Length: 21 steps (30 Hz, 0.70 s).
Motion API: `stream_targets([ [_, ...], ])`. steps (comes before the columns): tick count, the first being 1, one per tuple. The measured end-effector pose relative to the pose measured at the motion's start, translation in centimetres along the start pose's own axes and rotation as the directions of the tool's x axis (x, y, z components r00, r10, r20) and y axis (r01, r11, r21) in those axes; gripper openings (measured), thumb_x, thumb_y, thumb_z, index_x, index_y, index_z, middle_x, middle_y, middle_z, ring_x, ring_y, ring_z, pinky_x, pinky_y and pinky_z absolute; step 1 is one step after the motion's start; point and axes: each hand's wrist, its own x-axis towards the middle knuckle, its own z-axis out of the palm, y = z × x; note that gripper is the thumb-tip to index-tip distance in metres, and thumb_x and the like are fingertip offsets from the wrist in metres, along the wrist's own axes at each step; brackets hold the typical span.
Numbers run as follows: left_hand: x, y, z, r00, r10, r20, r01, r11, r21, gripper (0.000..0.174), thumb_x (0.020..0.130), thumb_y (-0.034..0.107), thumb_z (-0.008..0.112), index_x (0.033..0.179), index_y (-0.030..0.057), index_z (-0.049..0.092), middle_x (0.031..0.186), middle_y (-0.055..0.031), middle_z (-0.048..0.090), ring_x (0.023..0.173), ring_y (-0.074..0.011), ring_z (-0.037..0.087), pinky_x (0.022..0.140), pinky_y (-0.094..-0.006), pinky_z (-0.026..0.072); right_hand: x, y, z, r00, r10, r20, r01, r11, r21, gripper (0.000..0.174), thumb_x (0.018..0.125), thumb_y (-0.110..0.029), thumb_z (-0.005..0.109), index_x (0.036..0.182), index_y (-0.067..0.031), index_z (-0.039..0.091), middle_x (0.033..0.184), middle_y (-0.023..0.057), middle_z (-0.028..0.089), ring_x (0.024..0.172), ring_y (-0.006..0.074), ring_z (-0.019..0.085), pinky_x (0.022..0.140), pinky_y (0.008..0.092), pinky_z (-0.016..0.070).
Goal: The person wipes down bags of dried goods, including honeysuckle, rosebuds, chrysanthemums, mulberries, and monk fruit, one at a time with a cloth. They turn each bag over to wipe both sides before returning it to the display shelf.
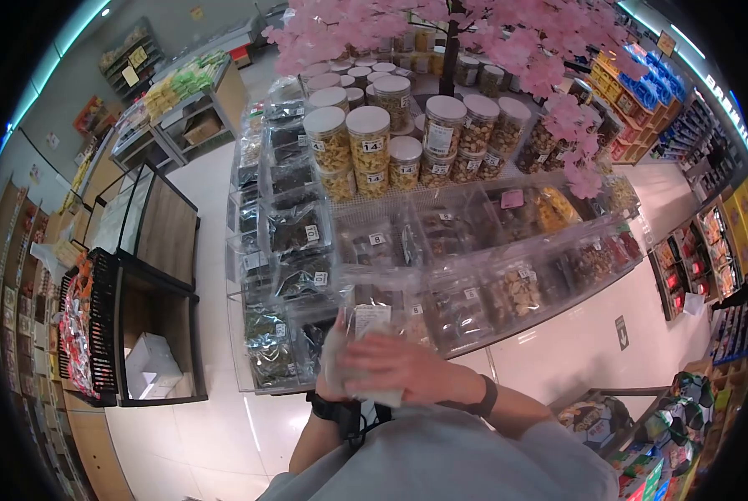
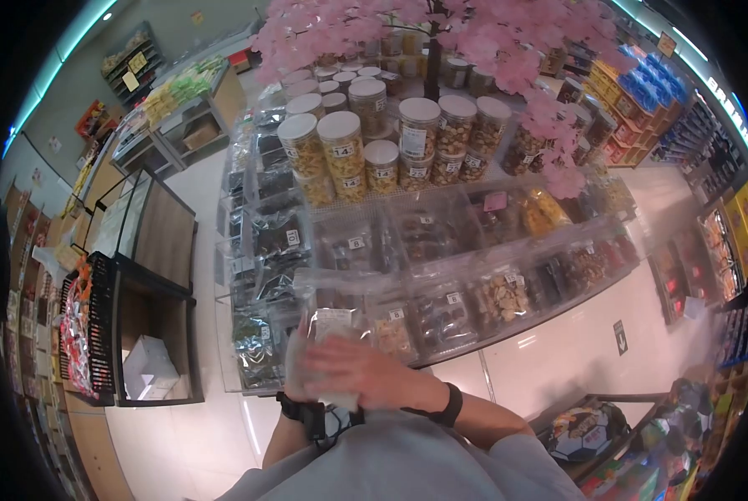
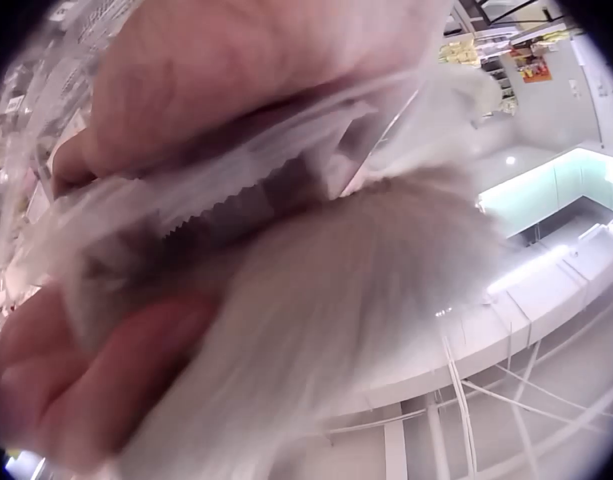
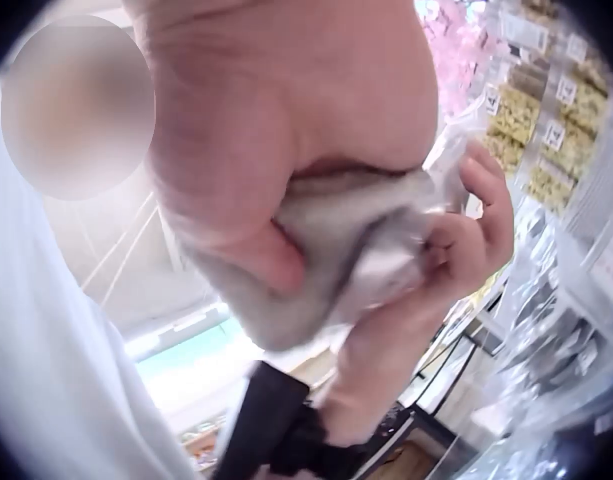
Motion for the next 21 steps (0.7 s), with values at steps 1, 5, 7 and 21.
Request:
stream_targets([
  [1,0.4,-2.8,-3.3,0.941,-0.331,0.069,0.275,0.629,-0.727,0.06,0.105,0.051,0.036,0.142,0.0049,0.046,0.137,-0.0173,0.056,0.119,-0.0272,0.062,0.103,-0.0464,0.0507,-0.4,-0.3,0.4,0.981,-0.109,0.161,0.09,0.988,0.124,0.064,0.075,-0.004,0.065,0.138,-0.0172,0.06,0.152,0.0122,0.047,0.144,0.0344,0.038,0.119,0.0509,0.0263],
  [5,-1.4,-3.0,-4.6,0.976,-0.205,0.069,0.159,0.461,-0.873,0.062,0.103,0.048,0.041,0.148,0.0047,0.039,0.146,-0.0184,0.048,0.128,-0.0336,0.055,0.109,-0.0512,0.0453,-0.4,0.4,-0.6,0.987,-0.057,0.148,0.028,0.982,0.189,0.06,0.075,0.003,0.063,0.132,-0.0135,0.063,0.151,0.0123,0.048,0.145,0.0337,0.037,0.121,0.0483,0.027],
  [7,-1.8,-1.7,-3.2,0.993,-0.099,-0.071,0.037,0.801,-0.598,0.06,0.103,0.046,0.042,0.147,0.0053,0.041,0.145,-0.0178,0.05,0.128,-0.034,0.055,0.109,-0.0514,0.0454,0.6,0.6,-1.5,0.981,0.192,-0.038,-0.185,0.973,0.137,0.06,0.078,0.007,0.059,0.136,-0.0099,0.06,0.153,0.0152,0.045,0.146,0.0349,0.035,0.12,0.0467,0.0281],
  [21,-0.8,-2.5,-10.5,0.957,-0.29,-0.002,0.234,0.774,-0.589,0.044,0.105,0.036,0.051,0.137,0.0068,0.051,0.13,-0.0088,0.062,0.118,-0.0231,0.062,0.101,-0.0397,0.0504,2.2,-2.3,5.8,0.94,0.339,0.043,-0.333,0.88,0.339,0.05,0.086,0.007,0.058,0.133,-0.0109,0.063,0.156,0.0134,0.04,0.143,0.0362,0.04,0.113,0.0389,0.0379],
])
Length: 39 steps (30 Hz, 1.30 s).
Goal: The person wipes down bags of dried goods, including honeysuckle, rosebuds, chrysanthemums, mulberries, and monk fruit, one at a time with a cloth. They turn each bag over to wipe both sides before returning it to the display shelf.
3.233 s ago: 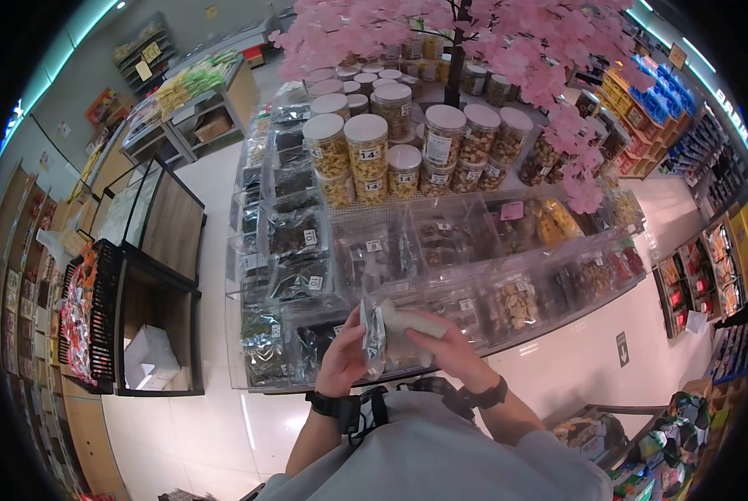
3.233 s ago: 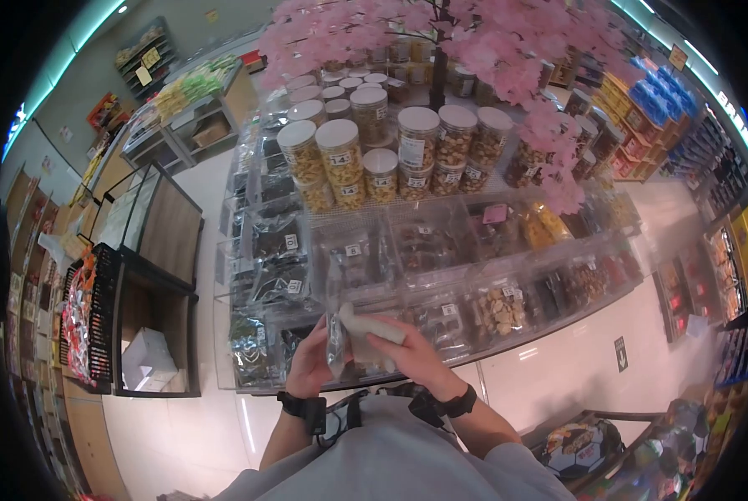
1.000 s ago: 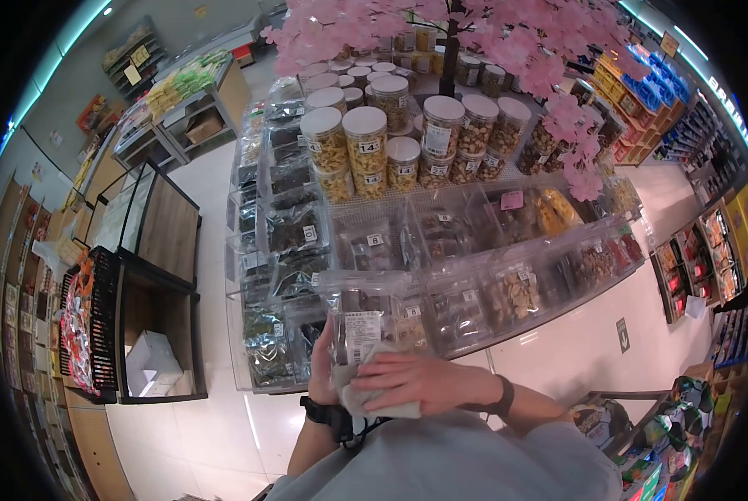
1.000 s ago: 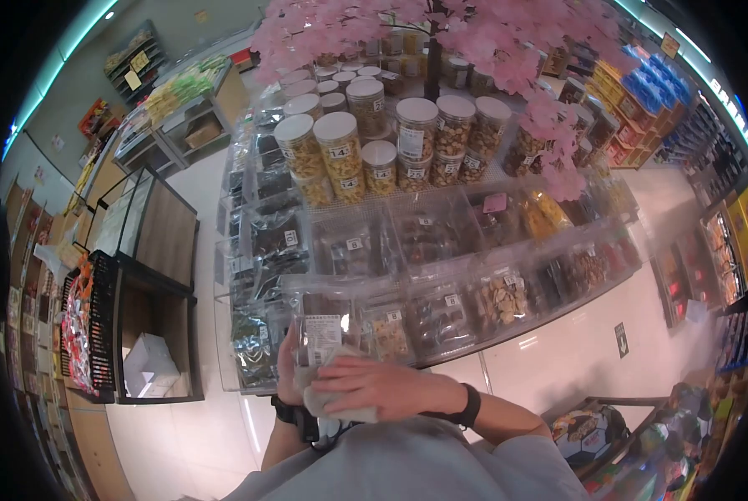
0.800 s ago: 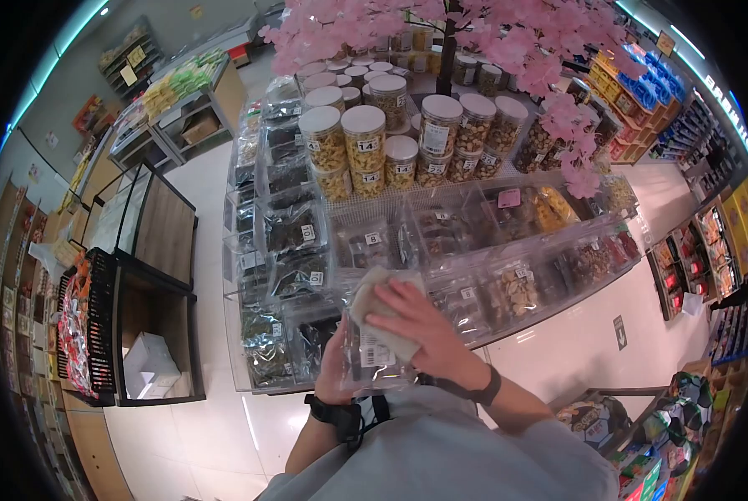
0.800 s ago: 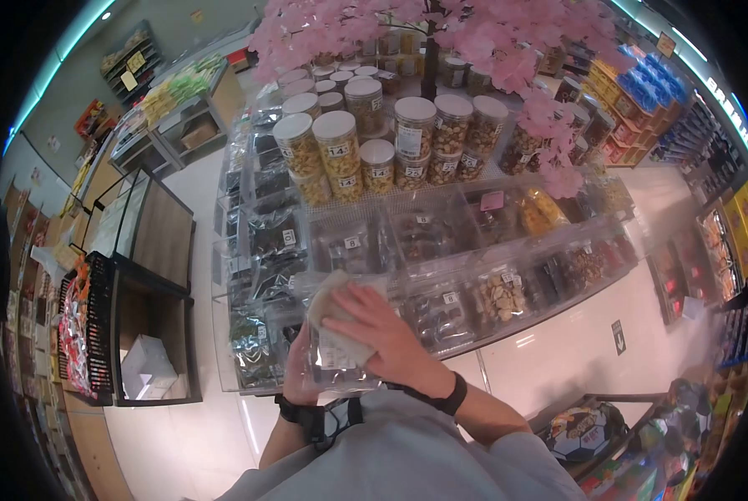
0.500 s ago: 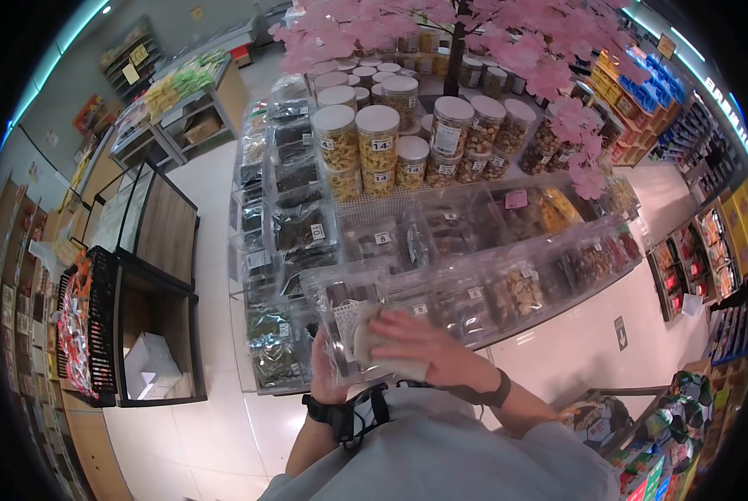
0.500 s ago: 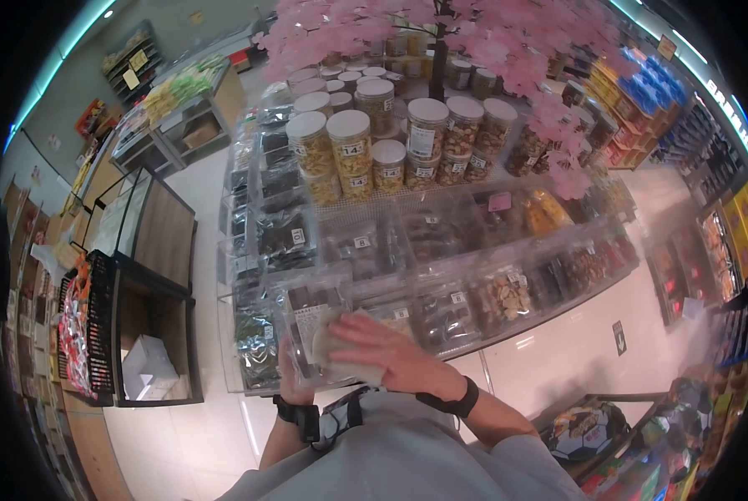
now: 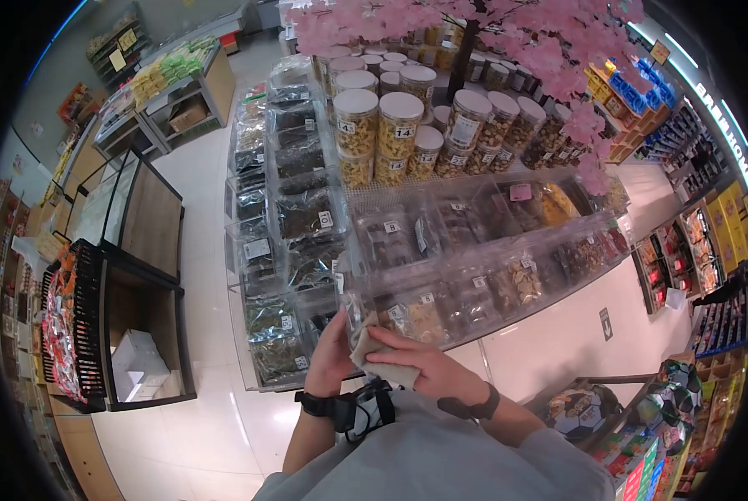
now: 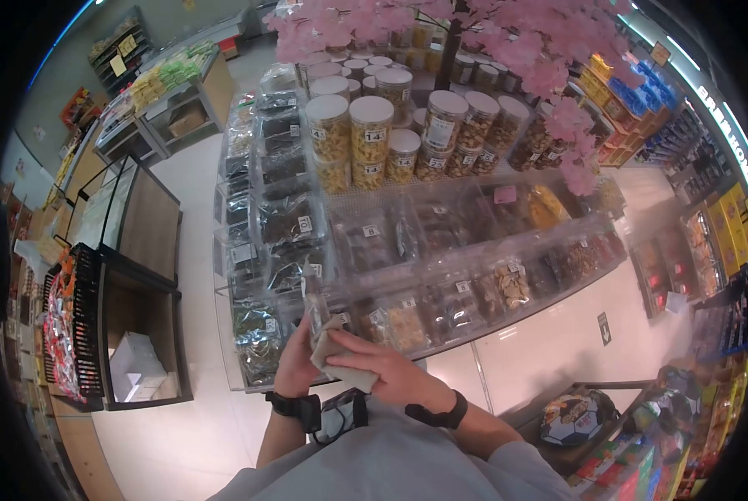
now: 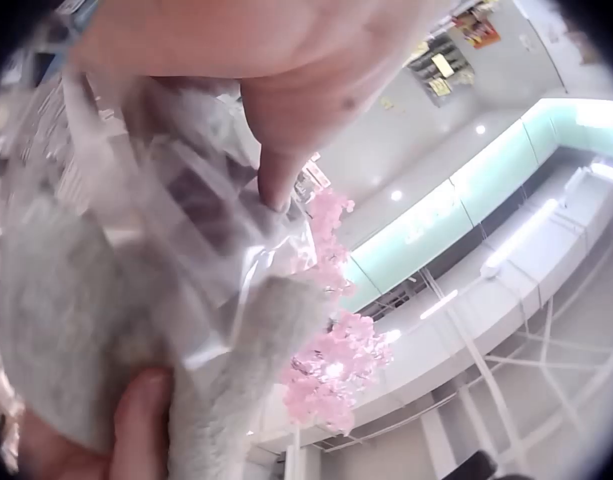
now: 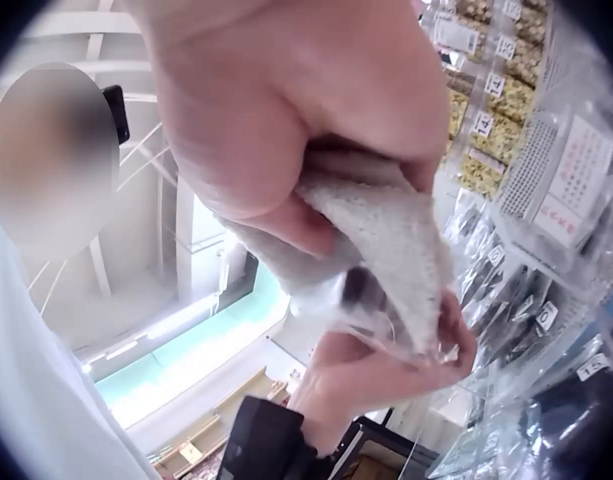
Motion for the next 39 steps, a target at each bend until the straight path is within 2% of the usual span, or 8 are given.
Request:
stream_targets([
  [5,0.6,0.7,-0.7,0.968,0.035,-0.249,-0.014,0.997,0.082,0.026,0.098,0.014,0.063,0.123,0.0092,0.056,0.11,-0.0023,0.066,0.105,-0.0142,0.064,0.083,-0.0307,0.0511,-1.5,1.7,-3.4,0.96,0.235,-0.15,-0.246,0.967,-0.06,0.05,0.084,0.011,0.057,0.13,-0.0077,0.064,0.148,0.0118,0.052,0.135,0.0312,0.051,0.11,0.0351,0.0418],
  [7,1.3,0.6,-0.4,0.967,0.047,-0.25,-0.021,0.994,0.107,0.027,0.097,0.012,0.065,0.122,0.0105,0.056,0.107,-0.0005,0.066,0.098,-0.0111,0.063,0.077,-0.0278,0.0493,-2.2,3.1,-4.6,0.793,0.489,-0.362,-0.333,0.847,0.415,0.047,0.082,0.014,0.053,0.124,-0.0018,0.066,0.133,0.0096,0.064,0.124,0.0243,0.06,0.106,0.0327,0.0455],
  [11,3.0,0.0,-0.3,0.966,0.113,-0.232,-0.056,0.97,0.238,0.031,0.093,0.01,0.071,0.121,0.0131,0.057,0.097,0.0046,0.065,0.078,-0.0036,0.058,0.06,-0.0214,0.0422,-3.6,7.5,-7.7,0.794,0.554,-0.251,-0.288,0.706,0.647,0.039,0.083,0.011,0.052,0.119,0.0037,0.066,0.123,0.0082,0.067,0.116,0.0187,0.062,0.102,0.0323,0.0483],
  [14,3.7,0.4,1.4,0.932,0.068,-0.355,0.035,0.961,0.276,0.035,0.091,0.011,0.073,0.122,0.0137,0.056,0.092,0.0053,0.063,0.071,-0.0015,0.055,0.054,-0.0199,0.0383,-2.6,7.9,-8.8,0.846,0.53,-0.057,-0.196,0.409,0.891,0.04,0.085,0.004,0.052,0.124,0.0096,0.058,0.131,0.0175,0.062,0.12,0.0245,0.061,0.103,0.0372,0.0498],
  [18,6.4,-0.4,1.7,0.933,0.073,-0.352,0.025,0.964,0.266,0.037,0.091,0.012,0.074,0.123,0.0143,0.055,0.092,0.0057,0.064,0.072,-0.0009,0.056,0.053,-0.0206,0.0384,-0.6,9.9,-8.2,0.785,0.617,-0.05,-0.27,0.414,0.869,0.037,0.09,0.0,0.057,0.127,0.0044,0.059,0.122,0.0114,0.066,0.112,0.0208,0.064,0.095,0.0346,0.0532],
  [25,11.2,-1.4,4.1,0.948,0.166,-0.272,-0.071,0.942,0.329,0.055,0.091,0.006,0.07,0.14,0.0083,0.046,0.111,-0.0046,0.061,0.092,-0.011,0.06,0.068,-0.0222,0.0463,1.3,12.6,-11.9,0.789,0.614,-0.021,-0.261,0.366,0.893,0.034,0.092,-0.005,0.061,0.125,0.0026,0.06,0.118,0.0099,0.067,0.11,0.0206,0.065,0.094,0.0343,0.0534],
  [33,16.0,-3.1,1.7,0.912,0.312,-0.268,-0.07,0.76,0.646,0.071,0.092,0.006,0.067,0.153,0.001,0.031,0.148,-0.0185,0.044,0.128,-0.0246,0.051,0.099,-0.0345,0.0464,6.0,17.2,-15.8,0.785,0.615,-0.074,-0.377,0.57,0.73,0.031,0.093,-0.005,0.058,0.124,0.0014,0.062,0.116,0.0079,0.068,0.105,0.0175,0.065,0.09,0.0312,0.0524],
  [39,17.0,-3.5,1.6,0.824,0.559,-0.094,-0.13,0.347,0.929,0.064,0.093,0.006,0.063,0.151,-0.0006,0.036,0.152,-0.017,0.043,0.133,-0.0251,0.048,0.11,-0.0354,0.0379,7.5,18.3,-15.3,0.774,0.631,-0.053,-0.378,0.527,0.761,0.03,0.095,-0.007,0.057,0.123,0.0011,0.063,0.117,0.0072,0.067,0.109,0.017,0.064,0.093,0.0307,0.0503],
])
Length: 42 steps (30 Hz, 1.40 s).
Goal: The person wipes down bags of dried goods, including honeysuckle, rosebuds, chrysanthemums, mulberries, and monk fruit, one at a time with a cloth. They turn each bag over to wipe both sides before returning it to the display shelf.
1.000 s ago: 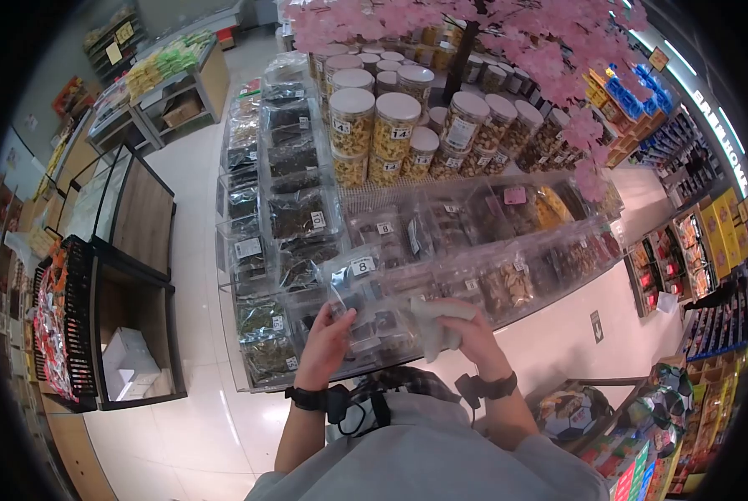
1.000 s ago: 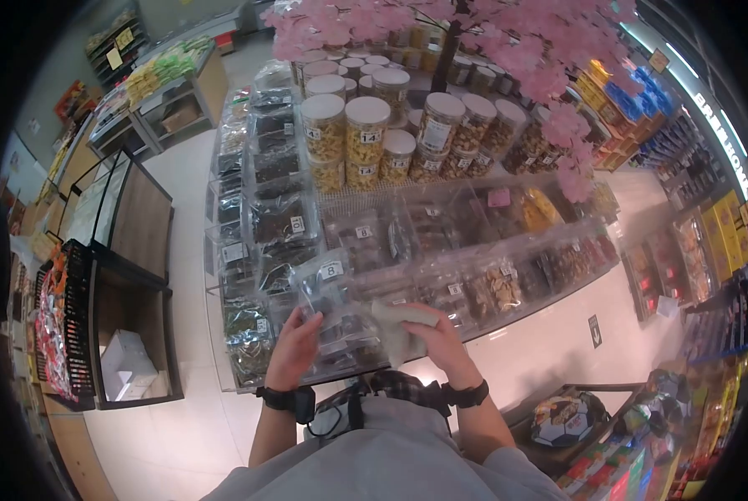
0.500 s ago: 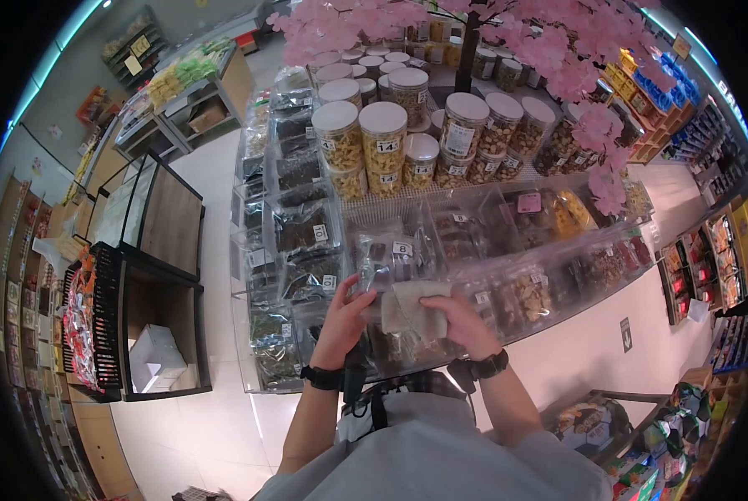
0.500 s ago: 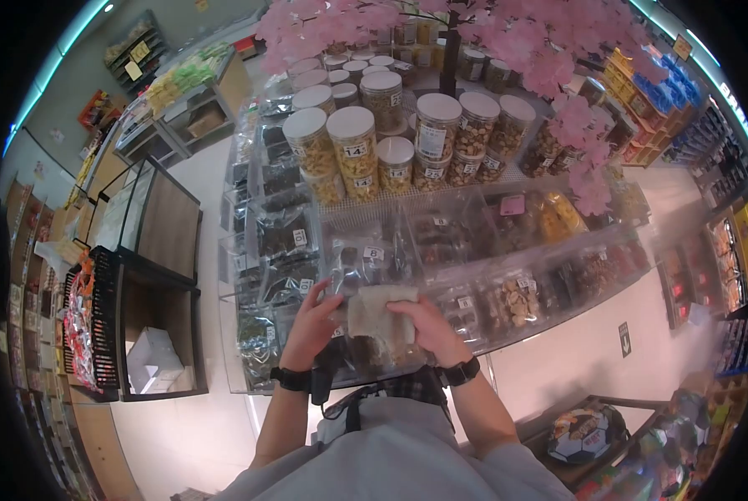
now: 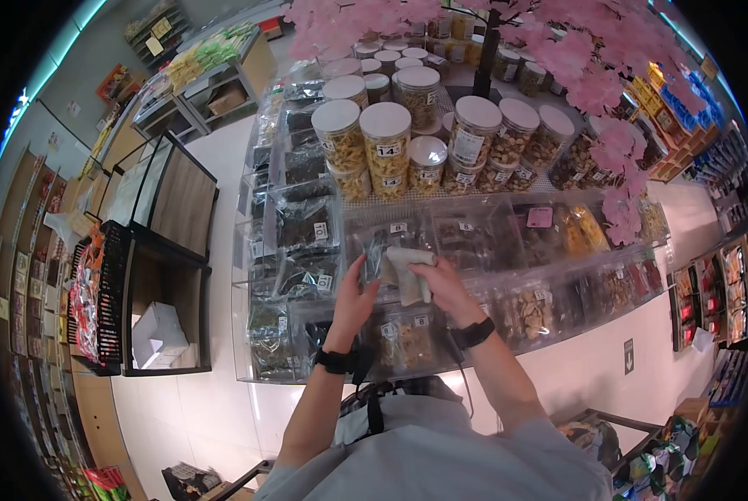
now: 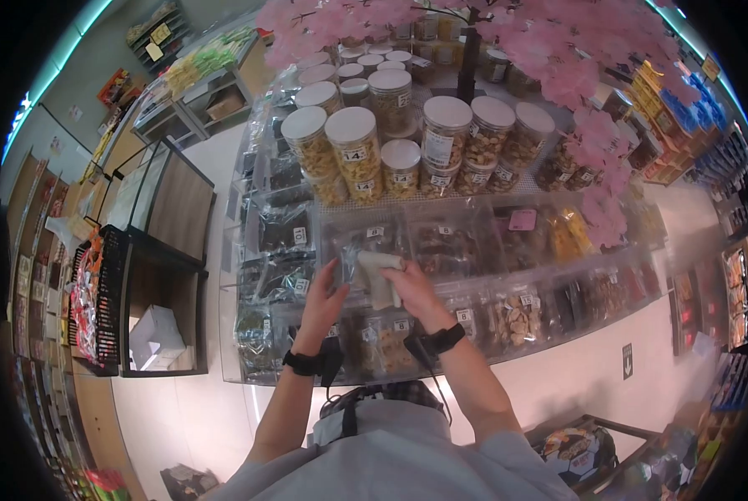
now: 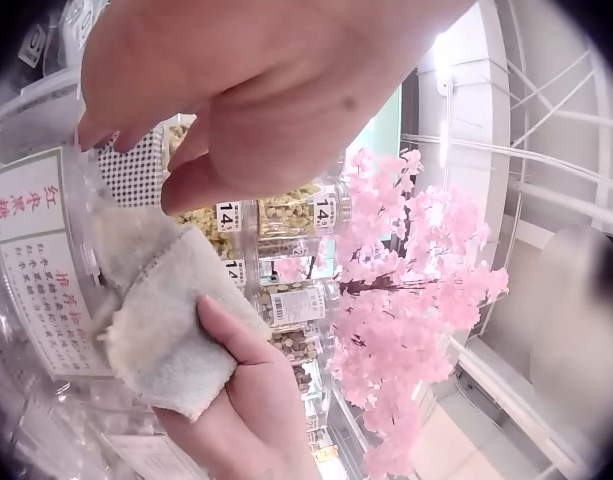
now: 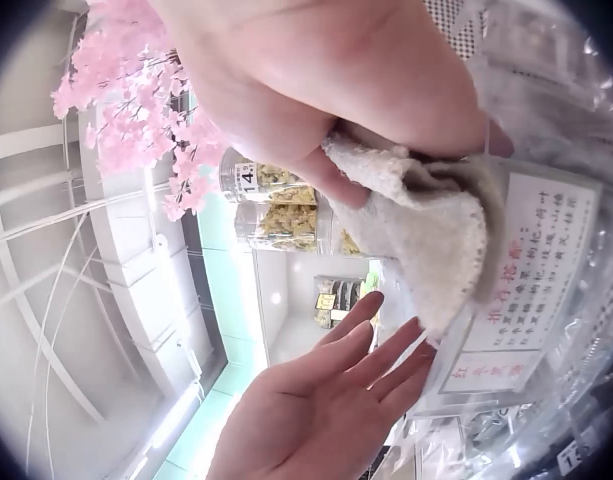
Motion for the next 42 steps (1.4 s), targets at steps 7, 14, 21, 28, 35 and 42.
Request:
stream_targets([
  [7,-0.7,0.0,0.2,0.997,-0.032,0.073,0.037,0.996,-0.079,0.049,0.096,0.006,0.058,0.143,0.0001,0.046,0.143,-0.0146,0.052,0.131,-0.0218,0.05,0.108,-0.0337,0.0386,0.8,2.6,1.1,0.98,-0.185,-0.074,0.172,0.973,-0.151,0.032,0.094,-0.007,0.058,0.124,0.0027,0.064,0.148,0.0135,0.052,0.127,0.0207,0.056,0.104,0.0326,0.0442],
  [14,-4.3,1.7,-3.2,0.996,-0.086,-0.012,0.085,0.992,-0.091,0.041,0.098,0.005,0.056,0.139,0.001,0.052,0.134,-0.0125,0.06,0.127,-0.02,0.055,0.103,-0.0324,0.0452,-2.6,3.7,3.6,0.937,-0.349,-0.007,0.338,0.911,-0.237,0.037,0.093,-0.008,0.062,0.128,0.001,0.063,0.135,0.0085,0.062,0.118,0.0161,0.06,0.101,0.0301,0.0446],
  [21,-7.4,-0.1,-7.6,0.991,-0.133,-0.013,0.128,0.975,-0.181,0.039,0.099,0.006,0.057,0.137,0.0009,0.054,0.13,-0.0125,0.062,0.122,-0.0184,0.059,0.101,-0.0307,0.0466,-7.1,8.1,7.5,0.998,0.05,0.048,-0.049,0.998,-0.03,0.032,0.094,-0.01,0.062,0.124,0.0006,0.066,0.114,0.0054,0.069,0.105,0.0125,0.063,0.09,0.0283,0.0496],
  [28,-8.4,-2.1,-12.9,0.986,-0.151,0.063,0.163,0.95,-0.266,0.039,0.099,0.01,0.06,0.136,0.0012,0.054,0.13,-0.0118,0.062,0.12,-0.0177,0.059,0.102,-0.0303,0.0456,-7.4,15.6,12.8,0.99,0.137,0.033,-0.138,0.99,0.028,0.032,0.092,-0.012,0.065,0.12,0.0026,0.067,0.11,0.0055,0.07,0.101,0.0137,0.064,0.09,0.0287,0.0492],
  [35,-10.9,-4.7,-23.4,0.923,-0.186,0.336,0.277,0.928,-0.247,0.041,0.099,0.016,0.063,0.137,0.0034,0.054,0.13,-0.0098,0.062,0.119,-0.0173,0.058,0.102,-0.0302,0.0444,-8.2,20.0,21.1,0.99,0.015,-0.141,-0.024,0.998,-0.065,0.033,0.091,-0.008,0.061,0.121,0.0046,0.065,0.109,0.0096,0.071,0.098,0.0172,0.068,0.087,0.0295,0.0526],
  [42,-13.1,-8.2,-35.5,0.861,-0.23,0.454,0.374,0.891,-0.258,0.04,0.098,0.02,0.064,0.135,0.0051,0.057,0.127,-0.009,0.064,0.117,-0.0159,0.059,0.099,-0.0302,0.0462,-12.8,27.8,33.9,0.934,0.161,-0.32,-0.125,0.983,0.132,0.032,0.092,-0.005,0.06,0.122,0.0042,0.064,0.112,0.0087,0.071,0.102,0.0178,0.068,0.088,0.0315,0.0548],
])
